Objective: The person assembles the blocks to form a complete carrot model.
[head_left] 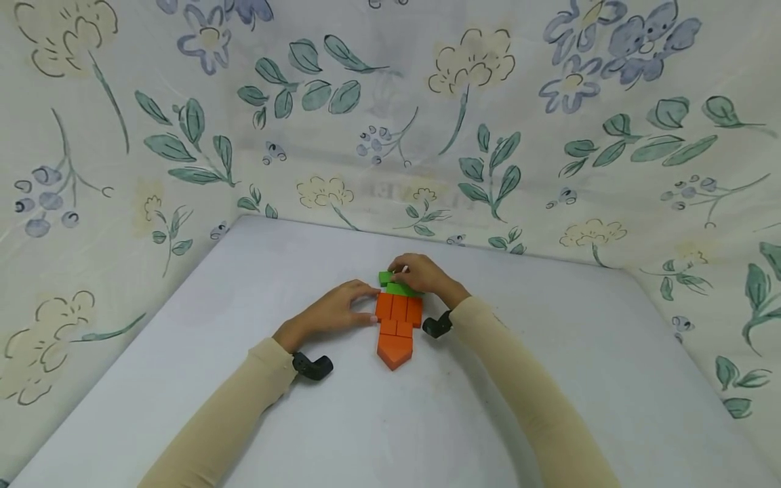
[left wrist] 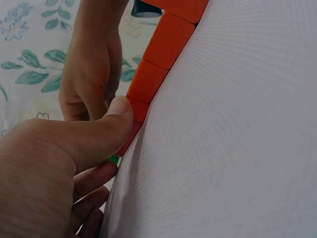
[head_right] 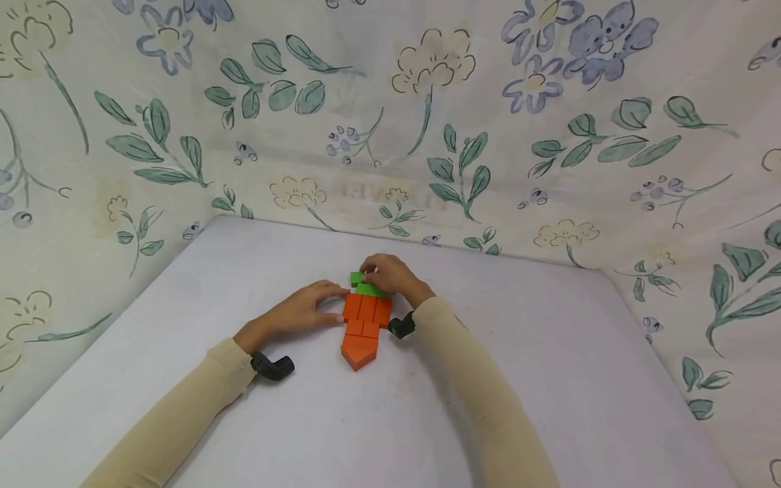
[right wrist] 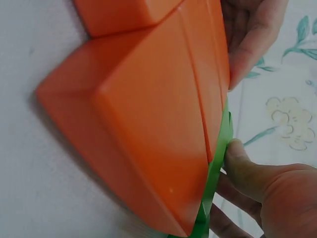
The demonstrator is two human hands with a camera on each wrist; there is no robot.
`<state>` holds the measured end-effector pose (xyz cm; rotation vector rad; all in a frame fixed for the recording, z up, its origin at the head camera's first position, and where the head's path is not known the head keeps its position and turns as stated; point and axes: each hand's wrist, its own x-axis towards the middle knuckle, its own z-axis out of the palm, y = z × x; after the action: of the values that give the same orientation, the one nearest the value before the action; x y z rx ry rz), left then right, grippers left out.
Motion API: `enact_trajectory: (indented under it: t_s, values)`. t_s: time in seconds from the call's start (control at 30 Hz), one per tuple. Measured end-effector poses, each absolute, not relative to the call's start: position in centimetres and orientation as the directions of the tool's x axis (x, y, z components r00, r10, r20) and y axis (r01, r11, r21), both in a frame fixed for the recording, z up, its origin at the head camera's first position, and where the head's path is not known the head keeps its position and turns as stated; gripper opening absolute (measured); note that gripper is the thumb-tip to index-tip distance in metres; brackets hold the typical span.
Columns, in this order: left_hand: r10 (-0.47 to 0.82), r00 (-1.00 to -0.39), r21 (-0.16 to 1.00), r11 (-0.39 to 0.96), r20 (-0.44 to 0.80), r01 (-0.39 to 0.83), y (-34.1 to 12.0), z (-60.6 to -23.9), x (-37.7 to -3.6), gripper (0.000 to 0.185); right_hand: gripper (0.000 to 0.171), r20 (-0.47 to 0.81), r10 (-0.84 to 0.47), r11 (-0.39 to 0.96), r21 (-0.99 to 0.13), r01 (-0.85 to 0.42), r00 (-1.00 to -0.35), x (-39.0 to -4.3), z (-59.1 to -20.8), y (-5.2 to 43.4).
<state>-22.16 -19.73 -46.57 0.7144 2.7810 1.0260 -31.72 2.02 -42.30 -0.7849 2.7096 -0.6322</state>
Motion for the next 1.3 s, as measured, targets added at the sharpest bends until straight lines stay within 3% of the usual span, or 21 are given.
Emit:
enact_trajectory:
  t_s: [0.3, 1.3]
  values:
    - [0.459, -0.886, 0.643, 0.660, 0.062, 0.387, -19.53, -46.81, -22.05, 0.065, 0.026, -0.150, -0.499, 0.769, -0.532, -0.356, -0.854, -31.45, -42.64, 1.85]
    - [0.458, -0.886, 0.630, 0.667, 0.073, 0.397, -19.72, -46.25, -22.08, 0.065, 0.025, -0.148, -0.526, 0.759, -0.525, -0.384, -0.838, -32.00, -42.69, 1.48]
